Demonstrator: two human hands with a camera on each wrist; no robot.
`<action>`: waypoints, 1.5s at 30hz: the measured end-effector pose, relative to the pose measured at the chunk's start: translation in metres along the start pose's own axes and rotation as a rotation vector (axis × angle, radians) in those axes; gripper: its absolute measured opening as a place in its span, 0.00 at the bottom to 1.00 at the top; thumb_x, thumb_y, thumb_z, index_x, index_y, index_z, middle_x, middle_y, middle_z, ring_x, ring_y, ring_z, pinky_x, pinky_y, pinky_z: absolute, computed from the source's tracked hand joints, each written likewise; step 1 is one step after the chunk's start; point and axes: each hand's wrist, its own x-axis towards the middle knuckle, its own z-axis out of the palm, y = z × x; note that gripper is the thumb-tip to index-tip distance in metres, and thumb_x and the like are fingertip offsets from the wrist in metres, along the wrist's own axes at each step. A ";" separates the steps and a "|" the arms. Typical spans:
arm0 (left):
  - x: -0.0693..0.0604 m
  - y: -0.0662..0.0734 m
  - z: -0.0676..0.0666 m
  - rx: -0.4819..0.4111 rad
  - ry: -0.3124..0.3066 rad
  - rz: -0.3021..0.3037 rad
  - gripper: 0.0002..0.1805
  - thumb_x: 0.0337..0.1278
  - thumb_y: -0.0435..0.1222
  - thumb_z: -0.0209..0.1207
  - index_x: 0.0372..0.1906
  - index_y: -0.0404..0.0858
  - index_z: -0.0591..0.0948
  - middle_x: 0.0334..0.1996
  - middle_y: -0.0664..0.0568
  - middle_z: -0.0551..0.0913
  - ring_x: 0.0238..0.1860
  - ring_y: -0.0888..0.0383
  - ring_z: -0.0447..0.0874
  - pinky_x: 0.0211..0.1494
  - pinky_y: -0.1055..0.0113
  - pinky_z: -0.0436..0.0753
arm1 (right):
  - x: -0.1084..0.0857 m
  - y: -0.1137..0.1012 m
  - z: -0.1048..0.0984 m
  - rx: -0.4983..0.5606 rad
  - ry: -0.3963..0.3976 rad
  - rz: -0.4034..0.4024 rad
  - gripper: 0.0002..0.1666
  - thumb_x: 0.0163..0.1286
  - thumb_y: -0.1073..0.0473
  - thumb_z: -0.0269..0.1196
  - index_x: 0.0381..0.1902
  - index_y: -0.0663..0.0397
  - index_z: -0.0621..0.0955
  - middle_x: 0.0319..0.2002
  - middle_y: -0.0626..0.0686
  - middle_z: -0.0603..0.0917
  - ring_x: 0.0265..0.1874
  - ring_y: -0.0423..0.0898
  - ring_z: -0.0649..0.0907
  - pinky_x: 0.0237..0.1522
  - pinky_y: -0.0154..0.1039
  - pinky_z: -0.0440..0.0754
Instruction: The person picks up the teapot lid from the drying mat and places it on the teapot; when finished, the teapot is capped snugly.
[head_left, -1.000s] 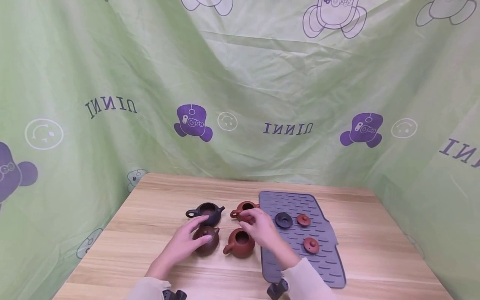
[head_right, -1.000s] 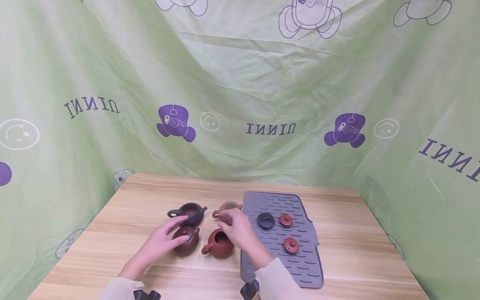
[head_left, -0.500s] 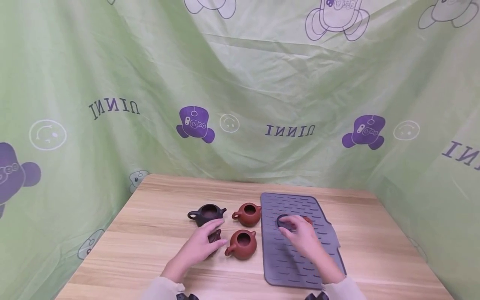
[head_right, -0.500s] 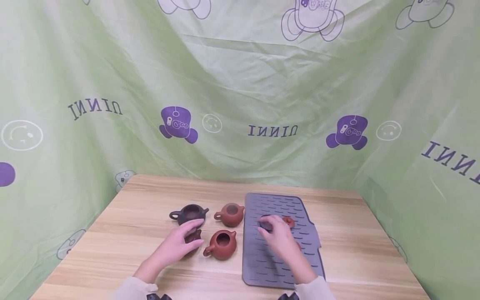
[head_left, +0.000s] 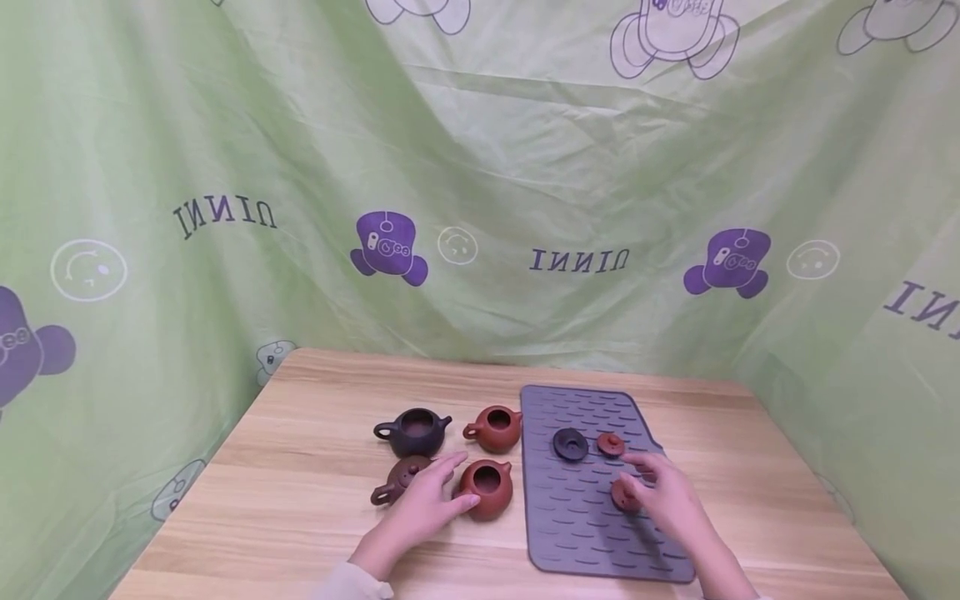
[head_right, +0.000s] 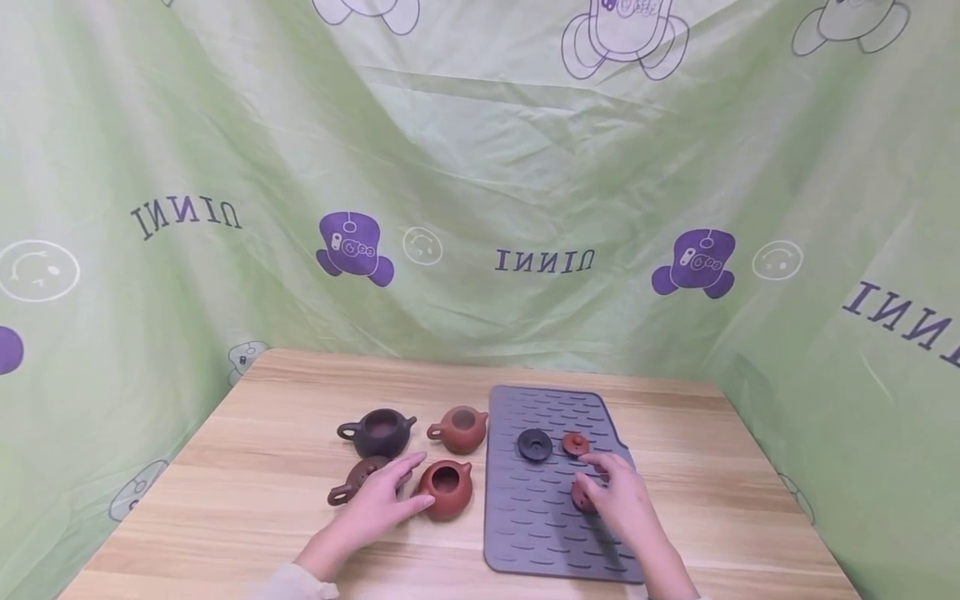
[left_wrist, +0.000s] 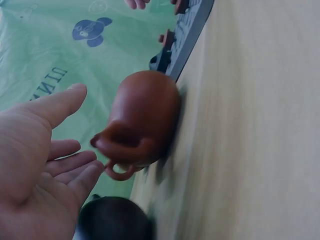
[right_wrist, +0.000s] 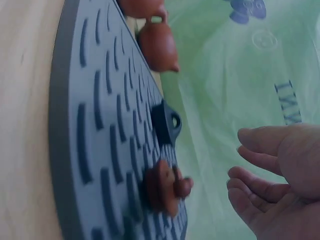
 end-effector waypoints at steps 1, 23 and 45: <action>0.000 0.000 0.002 0.005 0.000 -0.004 0.37 0.57 0.46 0.67 0.66 0.29 0.70 0.63 0.31 0.70 0.57 0.37 0.76 0.60 0.46 0.74 | -0.001 0.003 -0.001 -0.001 -0.008 0.017 0.17 0.65 0.63 0.66 0.51 0.64 0.81 0.51 0.67 0.79 0.50 0.64 0.79 0.53 0.60 0.76; -0.001 -0.007 0.019 0.039 0.075 0.041 0.28 0.56 0.37 0.68 0.60 0.30 0.76 0.58 0.41 0.77 0.59 0.45 0.75 0.62 0.51 0.74 | -0.008 0.036 0.008 -0.023 -0.031 0.041 0.15 0.61 0.61 0.70 0.45 0.61 0.84 0.46 0.64 0.82 0.46 0.62 0.82 0.51 0.61 0.76; -0.003 -0.007 0.022 0.038 0.086 0.030 0.27 0.57 0.36 0.67 0.60 0.30 0.76 0.58 0.43 0.77 0.57 0.47 0.77 0.60 0.55 0.75 | -0.005 0.044 0.019 0.028 -0.014 0.094 0.12 0.61 0.63 0.70 0.42 0.62 0.85 0.34 0.51 0.86 0.35 0.44 0.82 0.41 0.43 0.80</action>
